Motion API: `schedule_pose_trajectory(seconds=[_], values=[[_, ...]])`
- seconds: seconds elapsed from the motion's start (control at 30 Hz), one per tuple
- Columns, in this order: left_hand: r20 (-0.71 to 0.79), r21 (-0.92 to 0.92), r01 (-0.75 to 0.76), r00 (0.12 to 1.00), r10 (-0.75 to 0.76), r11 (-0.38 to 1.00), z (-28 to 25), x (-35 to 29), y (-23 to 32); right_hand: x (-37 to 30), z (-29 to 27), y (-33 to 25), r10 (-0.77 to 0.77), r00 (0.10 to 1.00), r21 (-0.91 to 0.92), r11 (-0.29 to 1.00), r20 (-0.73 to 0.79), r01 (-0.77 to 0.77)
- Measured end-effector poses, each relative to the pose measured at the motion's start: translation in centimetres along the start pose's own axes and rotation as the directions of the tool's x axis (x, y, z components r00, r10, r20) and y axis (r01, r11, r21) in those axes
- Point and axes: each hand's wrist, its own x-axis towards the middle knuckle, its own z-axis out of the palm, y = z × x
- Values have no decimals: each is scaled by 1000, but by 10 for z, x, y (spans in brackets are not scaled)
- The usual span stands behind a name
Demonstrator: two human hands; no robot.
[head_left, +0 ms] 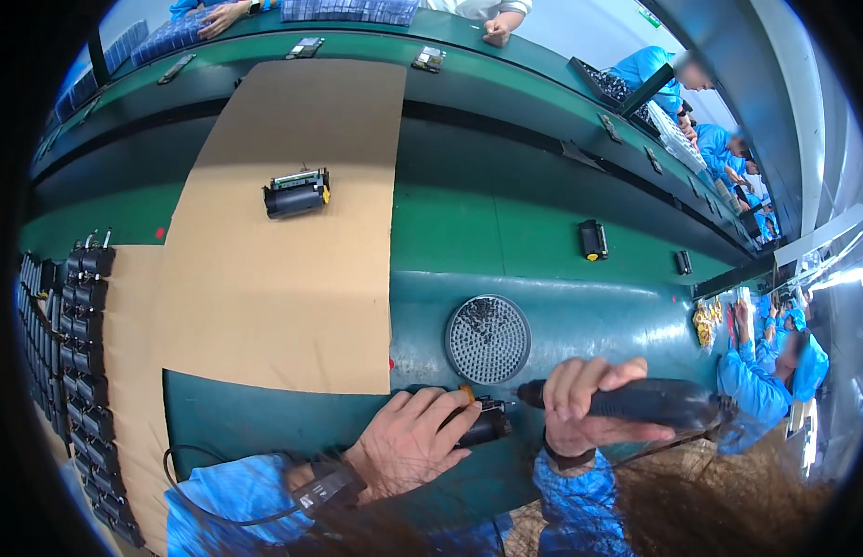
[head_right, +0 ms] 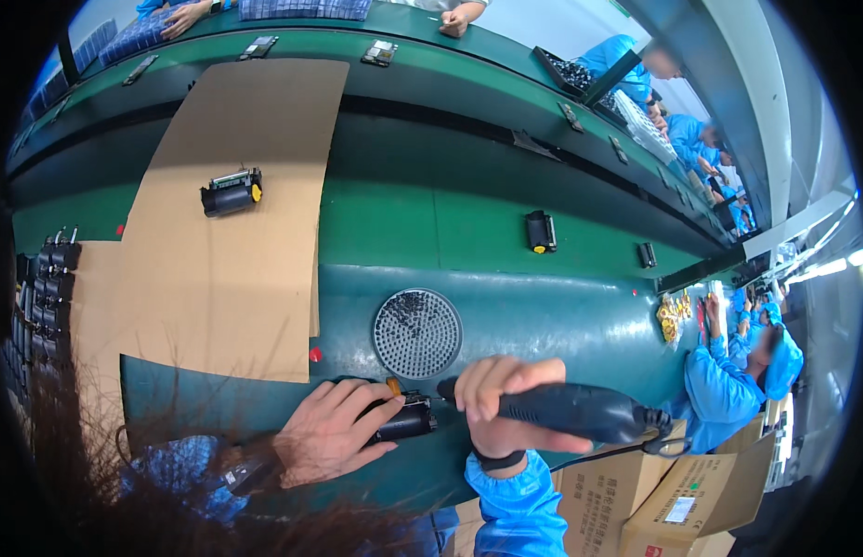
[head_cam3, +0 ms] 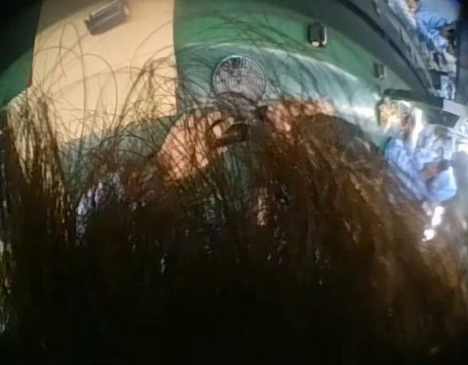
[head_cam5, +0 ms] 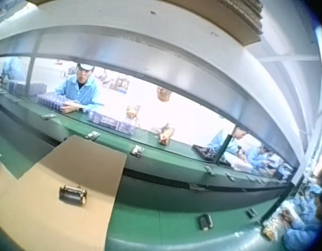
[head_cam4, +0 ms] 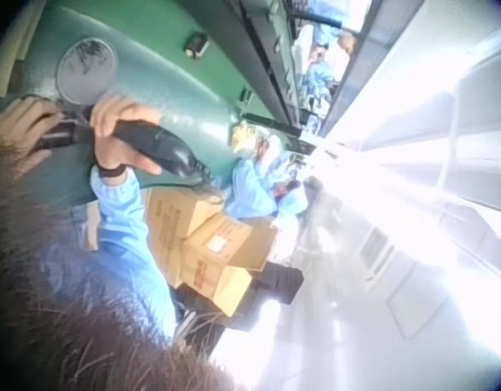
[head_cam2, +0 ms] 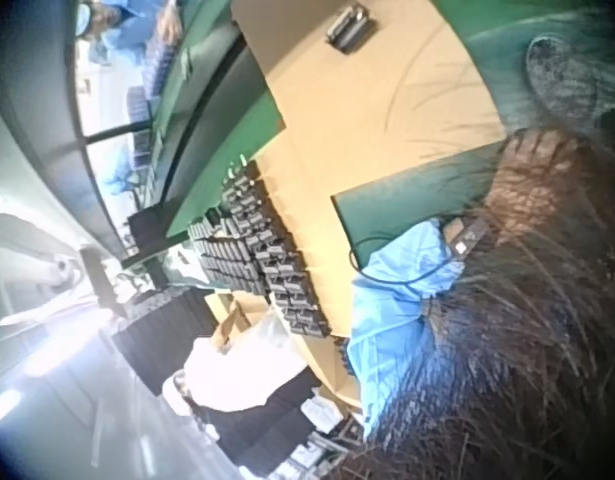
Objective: Assembling small black plastic components using a handheld electric screwdriver on a factory production line.
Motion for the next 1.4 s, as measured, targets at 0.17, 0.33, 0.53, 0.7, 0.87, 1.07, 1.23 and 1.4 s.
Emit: schedule_pose_trajectory(seconds=[0.17,0.33,0.53,0.7,0.87,1.07,1.23,1.4], values=[[24,-5,30,999,-30,1000,3,0,-3,5,-10,18,52,997,-82,995,-55,-56],[28,-18,29,999,-29,999,4,0,-3,4,-14,18,82,994,-110,990,-71,-90],[24,-8,16,1000,-16,1000,4,1,-5,2,-14,20,108,991,-152,981,-83,-120],[35,50,17,999,-18,999,-1,0,-2,-2,-16,24,103,995,-147,984,5,-101],[12,109,84,996,-86,990,-1,-3,-6,-1,-7,21,80,997,-222,972,-5,-79],[-11,39,94,996,-94,995,1,-4,-9,-1,16,-11,48,998,82,995,42,-51],[12,25,115,993,-116,993,-2,-4,-8,-13,29,9,79,970,183,976,230,-122],[33,22,138,990,-139,990,-5,-3,-6,-17,29,17,103,976,143,981,191,-132]])
